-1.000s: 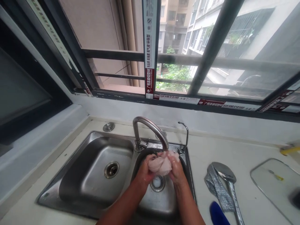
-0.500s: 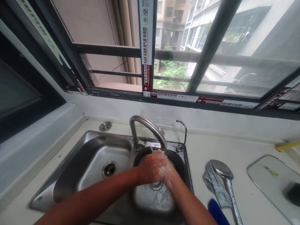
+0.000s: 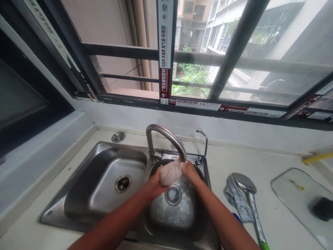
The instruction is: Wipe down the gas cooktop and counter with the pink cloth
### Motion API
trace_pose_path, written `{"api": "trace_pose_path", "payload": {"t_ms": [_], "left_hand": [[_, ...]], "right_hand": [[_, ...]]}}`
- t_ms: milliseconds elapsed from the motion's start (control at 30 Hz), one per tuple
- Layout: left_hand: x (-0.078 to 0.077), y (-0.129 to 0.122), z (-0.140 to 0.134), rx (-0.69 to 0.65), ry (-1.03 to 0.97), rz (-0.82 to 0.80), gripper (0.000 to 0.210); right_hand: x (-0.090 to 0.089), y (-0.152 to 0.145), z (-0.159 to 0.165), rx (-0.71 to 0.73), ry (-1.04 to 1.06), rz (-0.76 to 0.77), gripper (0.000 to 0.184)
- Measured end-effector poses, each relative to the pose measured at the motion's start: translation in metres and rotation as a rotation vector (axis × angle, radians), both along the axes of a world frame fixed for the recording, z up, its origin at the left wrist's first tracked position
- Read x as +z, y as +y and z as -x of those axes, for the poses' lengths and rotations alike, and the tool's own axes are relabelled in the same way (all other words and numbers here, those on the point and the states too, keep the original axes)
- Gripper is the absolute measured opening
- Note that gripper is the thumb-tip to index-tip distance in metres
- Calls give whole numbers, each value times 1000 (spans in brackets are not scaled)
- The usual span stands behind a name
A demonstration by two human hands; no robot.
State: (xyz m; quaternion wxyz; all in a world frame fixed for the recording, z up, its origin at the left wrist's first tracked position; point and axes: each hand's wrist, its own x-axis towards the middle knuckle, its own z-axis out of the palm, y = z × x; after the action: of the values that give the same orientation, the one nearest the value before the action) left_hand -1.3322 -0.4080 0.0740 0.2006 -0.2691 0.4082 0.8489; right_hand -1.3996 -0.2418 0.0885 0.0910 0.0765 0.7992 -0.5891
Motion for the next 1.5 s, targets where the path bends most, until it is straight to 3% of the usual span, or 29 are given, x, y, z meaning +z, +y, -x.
{"api": "trace_pose_path", "payload": {"t_ms": [100, 167, 233, 300, 433, 500, 567, 700, 833, 1067, 1233, 1300, 1400, 1500], "left_hand": [[-12, 6, -11, 117, -50, 110, 46], [-10, 11, -16, 185, 84, 164, 59], [-4, 13, -16, 93, 335, 212, 76], [2, 12, -11, -77, 558, 328, 79], [7, -1, 5, -201, 674, 531, 51], [10, -10, 8, -181, 701, 552, 39], [17, -17, 8, -121, 726, 602, 35], [40, -25, 4, -31, 815, 706, 33], [57, -23, 8, 16, 782, 678, 34], [67, -30, 17, 54, 802, 738, 30], [90, -37, 8, 167, 870, 729, 33], [96, -37, 5, 165, 851, 703, 33], [89, -40, 6, 205, 796, 659, 35], [67, -38, 11, 316, 609, 416, 41]], "right_hand": [[6, 5, -2, 58, -8, -78, 55], [10, 3, -6, 88, -23, -81, 57], [17, 2, -10, 157, -29, -14, 58], [26, 3, -14, 248, -40, 84, 58], [40, 19, -21, 413, -44, 173, 61], [41, 29, -23, 475, 24, 110, 59], [37, 38, -24, 497, 103, -48, 58], [28, 46, -25, 426, 273, -328, 63], [30, 43, -21, 428, 338, -336, 52], [43, 24, -14, 443, 479, -413, 44], [31, 36, -16, 637, 294, -482, 21], [23, 51, -18, 615, 239, -521, 19], [14, 70, -22, 462, 202, -382, 29], [12, 67, -27, 272, 83, 115, 46]]}}
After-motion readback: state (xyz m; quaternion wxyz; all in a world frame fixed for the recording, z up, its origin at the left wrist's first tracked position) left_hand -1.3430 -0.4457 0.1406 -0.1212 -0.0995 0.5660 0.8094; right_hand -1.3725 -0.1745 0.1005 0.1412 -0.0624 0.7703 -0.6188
